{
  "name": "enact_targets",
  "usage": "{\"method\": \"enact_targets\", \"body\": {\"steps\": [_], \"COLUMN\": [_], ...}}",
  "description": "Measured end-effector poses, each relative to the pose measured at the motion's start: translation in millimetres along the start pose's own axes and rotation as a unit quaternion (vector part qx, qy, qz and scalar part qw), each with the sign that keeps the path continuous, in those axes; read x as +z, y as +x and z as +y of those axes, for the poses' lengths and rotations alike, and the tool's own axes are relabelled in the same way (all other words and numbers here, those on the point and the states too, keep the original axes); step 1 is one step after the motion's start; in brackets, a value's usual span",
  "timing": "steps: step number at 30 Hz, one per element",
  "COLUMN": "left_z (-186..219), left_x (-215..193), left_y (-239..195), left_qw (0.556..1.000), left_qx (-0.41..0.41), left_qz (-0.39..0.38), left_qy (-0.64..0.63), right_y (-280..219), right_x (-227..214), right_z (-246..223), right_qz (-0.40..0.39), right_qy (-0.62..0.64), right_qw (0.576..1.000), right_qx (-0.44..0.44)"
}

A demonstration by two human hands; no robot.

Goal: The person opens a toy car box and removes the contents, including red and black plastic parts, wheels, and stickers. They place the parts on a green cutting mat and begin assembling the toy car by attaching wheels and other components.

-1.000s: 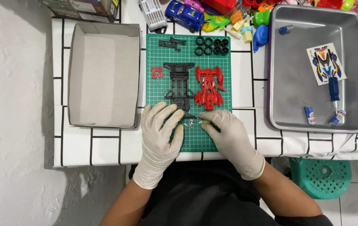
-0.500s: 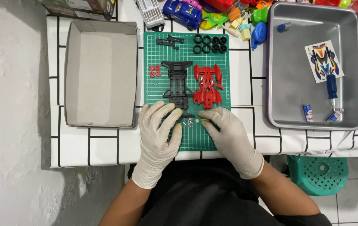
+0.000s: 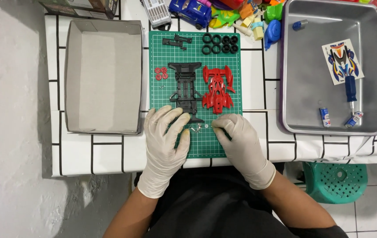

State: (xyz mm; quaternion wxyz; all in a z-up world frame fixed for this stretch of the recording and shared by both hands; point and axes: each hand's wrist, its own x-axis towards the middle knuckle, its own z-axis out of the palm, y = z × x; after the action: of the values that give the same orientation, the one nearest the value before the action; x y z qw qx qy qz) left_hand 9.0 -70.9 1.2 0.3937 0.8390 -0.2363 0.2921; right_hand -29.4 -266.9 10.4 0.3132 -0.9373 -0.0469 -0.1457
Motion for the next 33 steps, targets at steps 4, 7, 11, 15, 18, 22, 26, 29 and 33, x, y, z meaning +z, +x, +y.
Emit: {"method": "enact_targets", "body": {"steps": [4, 7, 11, 15, 18, 22, 26, 29, 33], "left_z": [-1.0, -0.2, 0.0, -0.5, -1.0, -0.1, -0.1, -0.3, 0.0], "left_x": [0.5, -0.4, 0.0, 0.7, 1.0, 0.3, 1.1, 1.3, 0.1], "left_y": [-0.6, 0.0, 0.0, -0.9, -0.6, 0.1, 0.5, 0.7, 2.6], "left_qw": [1.000, 1.000, 1.000, 1.000, 1.000, 1.000, 1.000, 1.000, 1.000], "left_qx": [0.002, -0.001, 0.000, -0.002, 0.002, 0.004, 0.003, 0.006, 0.006], "left_qz": [0.000, -0.004, -0.001, 0.001, 0.001, 0.002, 0.004, 0.005, 0.003], "left_qy": [0.002, -0.002, -0.005, -0.004, -0.002, -0.003, -0.003, -0.001, 0.003], "right_y": [0.7, 0.7, 1.6, 6.8, 6.7, 5.0, 4.4, 4.2, 4.6], "right_x": [-2.6, -3.0, -2.1, -6.4, -4.5, -3.2, -5.9, -6.3, -5.8], "right_z": [-4.3, -3.5, -3.1, -3.9, -2.5, 1.3, -0.5, -0.5, 0.8], "right_qz": [0.001, -0.001, -0.004, -0.014, -0.009, 0.001, -0.003, -0.014, -0.040], "right_qy": [0.002, 0.005, 0.024, 0.047, 0.053, 0.048, 0.046, 0.038, 0.039], "right_qw": [1.000, 1.000, 0.999, 0.998, 0.998, 0.998, 0.999, 0.999, 0.998], "right_qx": [-0.007, -0.005, 0.023, 0.038, 0.040, 0.029, 0.022, 0.018, 0.029]}}
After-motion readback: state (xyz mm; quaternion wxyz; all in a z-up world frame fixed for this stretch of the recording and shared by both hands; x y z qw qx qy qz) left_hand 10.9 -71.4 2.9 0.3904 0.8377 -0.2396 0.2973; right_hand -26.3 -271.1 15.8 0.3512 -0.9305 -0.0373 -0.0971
